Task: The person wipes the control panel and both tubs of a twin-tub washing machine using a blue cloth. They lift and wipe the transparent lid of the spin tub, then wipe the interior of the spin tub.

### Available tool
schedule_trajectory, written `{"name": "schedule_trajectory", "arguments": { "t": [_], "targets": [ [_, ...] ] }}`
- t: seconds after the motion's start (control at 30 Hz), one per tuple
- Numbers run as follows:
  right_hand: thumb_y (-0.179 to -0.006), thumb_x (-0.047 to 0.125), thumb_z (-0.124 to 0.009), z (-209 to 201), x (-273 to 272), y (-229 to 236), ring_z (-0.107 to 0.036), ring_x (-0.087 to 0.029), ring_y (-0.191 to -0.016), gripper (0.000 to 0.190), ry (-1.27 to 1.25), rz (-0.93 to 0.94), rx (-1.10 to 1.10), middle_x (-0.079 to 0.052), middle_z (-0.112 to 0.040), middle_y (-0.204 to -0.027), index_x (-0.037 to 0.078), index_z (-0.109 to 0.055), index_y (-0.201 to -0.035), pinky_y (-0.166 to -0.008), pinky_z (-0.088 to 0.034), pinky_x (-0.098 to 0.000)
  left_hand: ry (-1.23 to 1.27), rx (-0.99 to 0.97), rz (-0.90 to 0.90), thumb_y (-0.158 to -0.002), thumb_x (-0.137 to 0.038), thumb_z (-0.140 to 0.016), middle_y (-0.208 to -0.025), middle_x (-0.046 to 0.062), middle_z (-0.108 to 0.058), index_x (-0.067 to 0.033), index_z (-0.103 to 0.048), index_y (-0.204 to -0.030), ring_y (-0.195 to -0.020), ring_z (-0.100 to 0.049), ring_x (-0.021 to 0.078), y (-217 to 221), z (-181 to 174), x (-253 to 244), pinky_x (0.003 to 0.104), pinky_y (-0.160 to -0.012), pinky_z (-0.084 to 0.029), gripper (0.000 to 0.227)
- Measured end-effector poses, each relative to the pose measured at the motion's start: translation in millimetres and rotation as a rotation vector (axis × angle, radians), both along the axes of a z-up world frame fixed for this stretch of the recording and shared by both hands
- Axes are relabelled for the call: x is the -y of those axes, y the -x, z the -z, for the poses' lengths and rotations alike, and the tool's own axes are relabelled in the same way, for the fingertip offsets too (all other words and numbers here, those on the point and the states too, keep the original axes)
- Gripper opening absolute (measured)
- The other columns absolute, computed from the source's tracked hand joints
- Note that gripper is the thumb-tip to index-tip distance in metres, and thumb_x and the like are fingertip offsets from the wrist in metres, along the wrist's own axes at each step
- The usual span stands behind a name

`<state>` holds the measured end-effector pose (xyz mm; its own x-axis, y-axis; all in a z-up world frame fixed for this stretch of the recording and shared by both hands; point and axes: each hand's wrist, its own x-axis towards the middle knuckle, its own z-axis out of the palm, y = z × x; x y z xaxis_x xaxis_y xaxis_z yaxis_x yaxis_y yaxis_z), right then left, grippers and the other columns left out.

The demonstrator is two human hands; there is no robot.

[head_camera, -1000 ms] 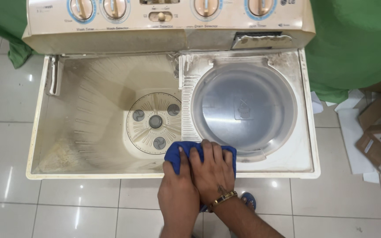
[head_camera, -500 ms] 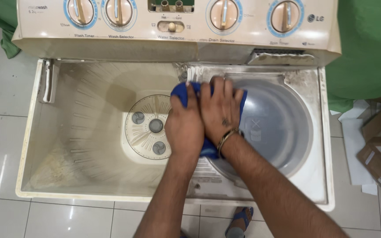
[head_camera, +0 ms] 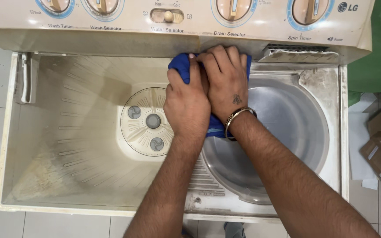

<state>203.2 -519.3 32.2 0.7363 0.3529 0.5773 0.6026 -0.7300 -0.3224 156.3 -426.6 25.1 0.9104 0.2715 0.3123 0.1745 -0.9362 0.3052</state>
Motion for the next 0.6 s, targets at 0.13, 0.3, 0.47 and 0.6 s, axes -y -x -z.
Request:
{"name": "schedule_trajectory", "arguments": {
  "t": [0.13,0.3,0.47,0.6],
  "targets": [
    [-0.102,0.018,-0.067,7.4,0.9,-1.0,-0.052,-0.028,-0.108,0.014,0.016,0.002,0.023,-0.005,-0.058,-0.112,0.011,-0.066,-0.115,-0.093,-0.039,-0.0439,0.049,-0.019,0.031,-0.101,-0.023,-0.057,-0.110,0.018,-0.053,-0.0191,-0.050,-0.149,-0.078,-0.067,0.0327,-1.4,3.7,-4.6,0.046,-0.061,-0.059,0.048],
    [-0.102,0.022,-0.061,9.9,-4.9,1.8,-0.051,-0.030,-0.109,0.016,0.140,0.105,0.024,-0.009,-0.056,-0.114,0.009,-0.063,-0.110,-0.092,-0.038,-0.0478,0.113,-0.103,0.069,-0.099,-0.019,-0.055,-0.111,0.021,-0.054,-0.0227,-0.050,-0.150,-0.071,-0.070,0.0333,3.3,-5.0,-10.5,0.046,-0.063,-0.060,0.051],
    [-0.105,0.028,-0.055,11.1,-4.9,24.5,-0.051,-0.030,-0.108,0.023,0.209,0.168,-0.055,-0.011,-0.057,-0.112,0.007,-0.062,-0.110,-0.090,-0.037,-0.0495,0.106,-0.138,0.096,-0.100,-0.019,-0.054,-0.112,0.021,-0.056,-0.0239,-0.055,-0.147,-0.073,-0.071,0.0337,27.8,-3.8,-12.8,0.045,-0.068,-0.060,0.047],
    [-0.104,0.029,-0.055,2.4,-3.9,66.5,-0.051,-0.030,-0.108,0.021,0.241,0.153,-0.106,-0.010,-0.057,-0.112,0.010,-0.063,-0.110,-0.089,-0.036,-0.0510,0.124,-0.156,0.101,-0.097,-0.016,-0.054,-0.114,0.023,-0.057,-0.0227,-0.056,-0.147,-0.075,-0.071,0.0356,67.7,-5.8,-13.0,0.047,-0.068,-0.060,0.051]
  ]
}}
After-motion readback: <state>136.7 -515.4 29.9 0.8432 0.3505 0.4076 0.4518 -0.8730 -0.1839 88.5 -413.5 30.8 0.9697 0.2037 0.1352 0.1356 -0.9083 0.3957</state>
